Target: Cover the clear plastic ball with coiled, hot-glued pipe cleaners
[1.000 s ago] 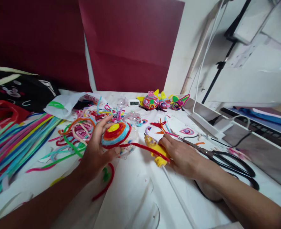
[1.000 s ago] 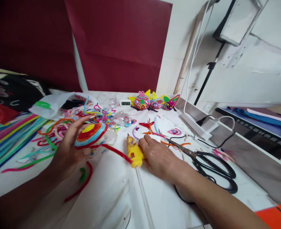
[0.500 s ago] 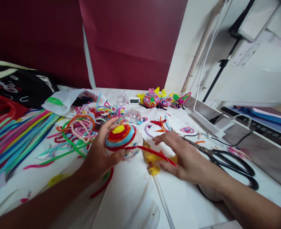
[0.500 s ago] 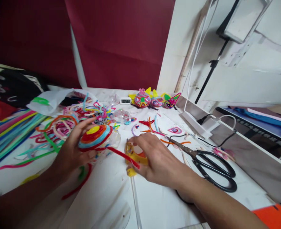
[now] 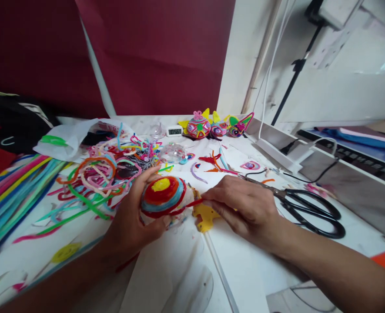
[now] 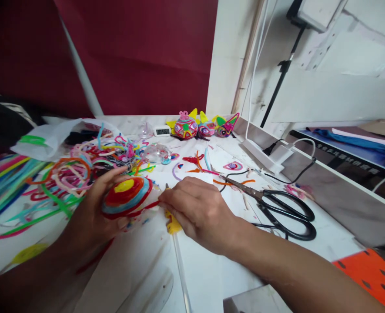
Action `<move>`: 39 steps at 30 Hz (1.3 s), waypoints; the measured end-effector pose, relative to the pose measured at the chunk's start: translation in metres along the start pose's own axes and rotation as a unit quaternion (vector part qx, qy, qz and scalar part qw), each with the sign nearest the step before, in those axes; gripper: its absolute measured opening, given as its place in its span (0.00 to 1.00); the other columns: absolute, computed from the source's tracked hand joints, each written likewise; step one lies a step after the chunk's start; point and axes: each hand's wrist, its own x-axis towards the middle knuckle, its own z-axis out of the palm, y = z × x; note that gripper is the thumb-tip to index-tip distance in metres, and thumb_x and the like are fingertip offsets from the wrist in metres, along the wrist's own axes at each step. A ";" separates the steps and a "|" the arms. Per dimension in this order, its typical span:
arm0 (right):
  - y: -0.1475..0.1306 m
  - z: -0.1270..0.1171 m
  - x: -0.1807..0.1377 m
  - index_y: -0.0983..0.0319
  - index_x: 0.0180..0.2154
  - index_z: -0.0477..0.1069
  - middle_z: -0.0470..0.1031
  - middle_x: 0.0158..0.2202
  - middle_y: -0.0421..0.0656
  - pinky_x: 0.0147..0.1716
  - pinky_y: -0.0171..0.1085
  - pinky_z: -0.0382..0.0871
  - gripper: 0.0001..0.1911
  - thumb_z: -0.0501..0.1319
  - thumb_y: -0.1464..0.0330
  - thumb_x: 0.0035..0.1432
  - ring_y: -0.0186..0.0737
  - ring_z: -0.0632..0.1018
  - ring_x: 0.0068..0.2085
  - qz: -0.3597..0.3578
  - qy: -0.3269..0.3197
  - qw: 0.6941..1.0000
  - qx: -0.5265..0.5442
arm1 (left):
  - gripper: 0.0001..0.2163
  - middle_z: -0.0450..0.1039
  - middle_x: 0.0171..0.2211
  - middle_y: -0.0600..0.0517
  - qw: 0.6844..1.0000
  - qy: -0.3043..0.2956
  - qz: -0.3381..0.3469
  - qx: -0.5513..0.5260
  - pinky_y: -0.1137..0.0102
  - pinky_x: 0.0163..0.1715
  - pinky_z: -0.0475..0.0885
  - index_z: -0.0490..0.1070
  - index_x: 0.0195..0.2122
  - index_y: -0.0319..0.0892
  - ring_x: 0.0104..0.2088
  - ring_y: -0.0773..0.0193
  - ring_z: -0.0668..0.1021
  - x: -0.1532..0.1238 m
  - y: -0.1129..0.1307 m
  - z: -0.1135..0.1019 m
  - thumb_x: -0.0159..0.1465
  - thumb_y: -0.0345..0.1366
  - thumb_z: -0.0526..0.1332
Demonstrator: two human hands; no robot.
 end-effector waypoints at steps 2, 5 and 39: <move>0.001 -0.001 0.001 0.70 0.37 0.77 0.76 0.27 0.45 0.31 0.35 0.69 0.08 0.60 0.76 0.69 0.37 0.74 0.29 0.016 0.003 1.000 -0.014 | 0.42 0.71 0.60 0.49 1.000 -0.001 0.004 0.006 0.55 0.57 0.76 0.57 0.68 0.55 0.56 0.44 0.77 -0.001 0.004 0.000 0.52 0.40 0.71; 0.003 0.000 0.002 0.70 0.37 0.76 0.76 0.28 0.45 0.31 0.34 0.69 0.10 0.58 0.75 0.71 0.36 0.75 0.30 0.034 -0.008 0.999 -0.014 | 0.41 0.72 0.60 0.49 1.000 -0.016 0.021 0.009 0.55 0.56 0.76 0.57 0.69 0.54 0.57 0.45 0.77 -0.002 0.007 -0.001 0.54 0.38 0.70; 0.000 0.001 0.007 0.64 0.34 0.76 0.78 0.29 0.39 0.28 0.29 0.67 0.06 0.64 0.71 0.65 0.30 0.75 0.28 0.257 -0.073 0.937 0.224 | 0.41 0.72 0.62 0.50 0.988 -0.076 0.069 -0.111 0.56 0.58 0.76 0.58 0.69 0.62 0.60 0.44 0.77 -0.009 0.006 -0.004 0.56 0.45 0.72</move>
